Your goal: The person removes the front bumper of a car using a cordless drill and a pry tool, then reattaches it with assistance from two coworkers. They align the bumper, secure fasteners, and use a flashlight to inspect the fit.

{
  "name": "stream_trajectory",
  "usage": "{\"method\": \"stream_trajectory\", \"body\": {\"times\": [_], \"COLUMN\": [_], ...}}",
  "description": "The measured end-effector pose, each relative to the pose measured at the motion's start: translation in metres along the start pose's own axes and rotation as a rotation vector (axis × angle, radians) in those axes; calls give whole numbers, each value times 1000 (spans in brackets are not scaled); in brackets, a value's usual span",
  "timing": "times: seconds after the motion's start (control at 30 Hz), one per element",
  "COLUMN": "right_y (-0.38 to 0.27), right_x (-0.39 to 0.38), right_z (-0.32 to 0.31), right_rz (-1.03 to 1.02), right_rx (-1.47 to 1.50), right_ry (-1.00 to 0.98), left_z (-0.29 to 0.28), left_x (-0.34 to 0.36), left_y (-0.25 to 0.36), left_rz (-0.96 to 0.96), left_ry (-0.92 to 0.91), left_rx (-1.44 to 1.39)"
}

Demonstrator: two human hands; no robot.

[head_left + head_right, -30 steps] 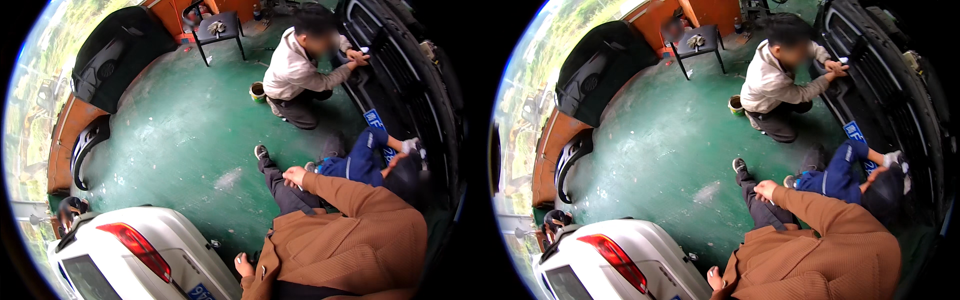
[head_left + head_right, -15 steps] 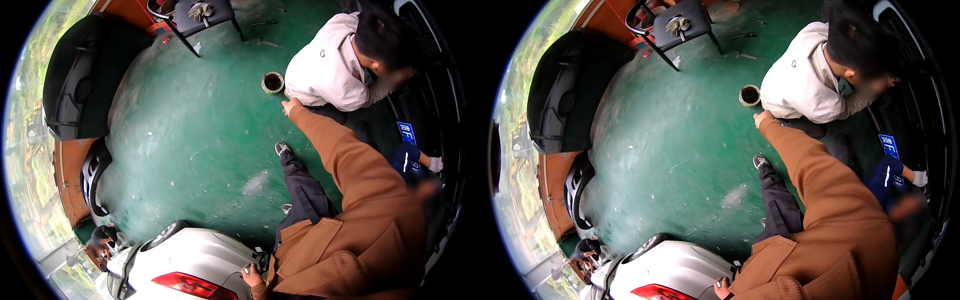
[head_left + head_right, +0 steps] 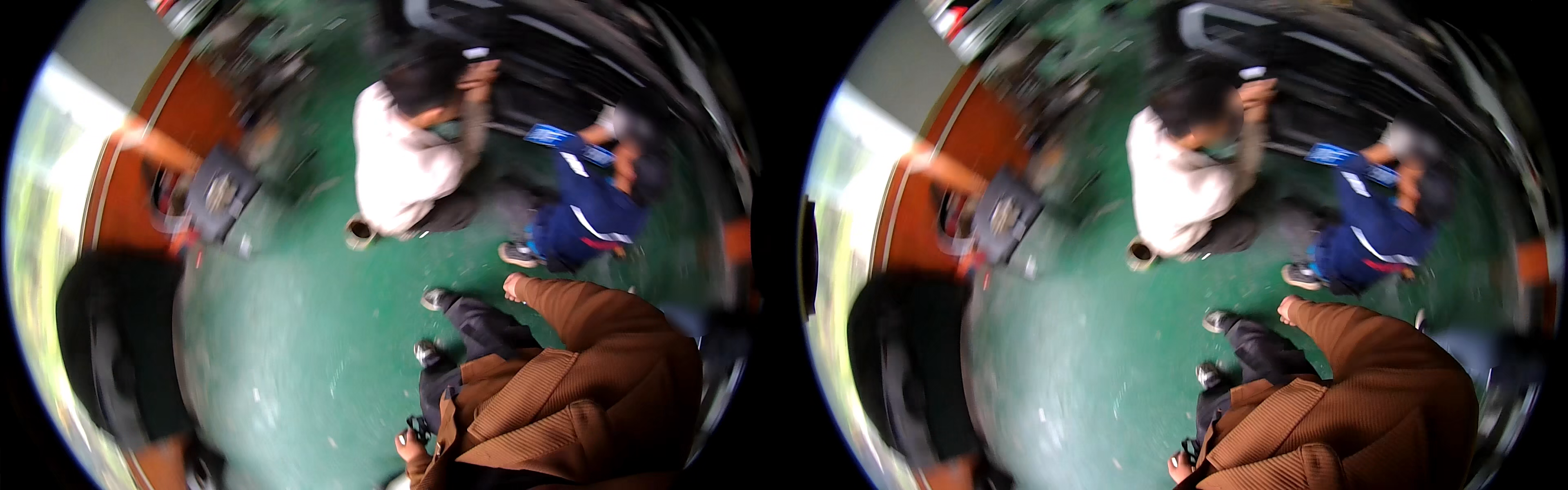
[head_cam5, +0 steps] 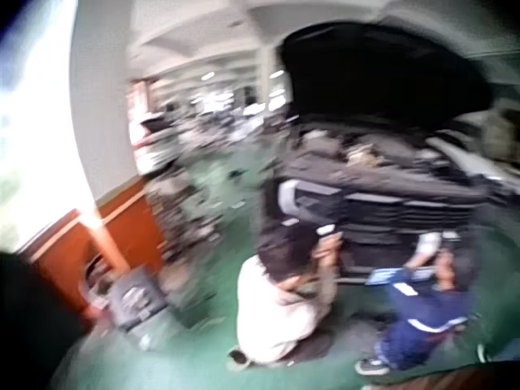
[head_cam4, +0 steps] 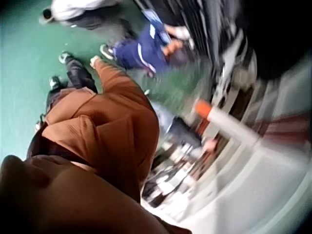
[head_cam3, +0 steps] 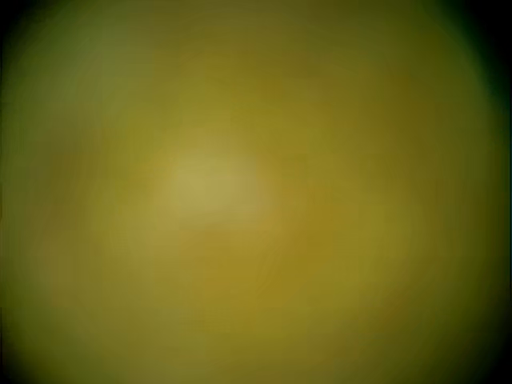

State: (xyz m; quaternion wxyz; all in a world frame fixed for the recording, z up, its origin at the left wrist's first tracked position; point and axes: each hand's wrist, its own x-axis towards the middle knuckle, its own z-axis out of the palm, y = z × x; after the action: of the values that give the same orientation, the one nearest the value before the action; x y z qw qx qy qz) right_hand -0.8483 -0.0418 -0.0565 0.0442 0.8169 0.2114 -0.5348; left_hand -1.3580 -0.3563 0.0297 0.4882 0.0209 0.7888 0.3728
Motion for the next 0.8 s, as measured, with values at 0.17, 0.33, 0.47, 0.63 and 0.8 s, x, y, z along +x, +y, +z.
{"method": "stream_trajectory", "body": {"times": [0.17, 0.33, 0.47, 0.63, 0.8], "right_y": [157, 294, 389, 489, 543], "right_x": [-84, -134, -145, -110, -47], "right_z": [-35, 38, 131, 200, 163], "right_rz": [-143, 27, 31, -198, -4], "right_rx": [-447, -640, -409, -582, -575], "right_ry": [141, 36, -48, 84, -29], "left_z": [-22, 31, 80, 156, 196], "left_x": [152, 210, 222, 188, 77], "left_y": [31, 112, 161, 153, 75], "left_rz": [-71, 6, 89, 329, 82], "left_ry": [-150, -318, -491, -853, -651], "left_rx": [253, 482, 659, 958, 888]}}
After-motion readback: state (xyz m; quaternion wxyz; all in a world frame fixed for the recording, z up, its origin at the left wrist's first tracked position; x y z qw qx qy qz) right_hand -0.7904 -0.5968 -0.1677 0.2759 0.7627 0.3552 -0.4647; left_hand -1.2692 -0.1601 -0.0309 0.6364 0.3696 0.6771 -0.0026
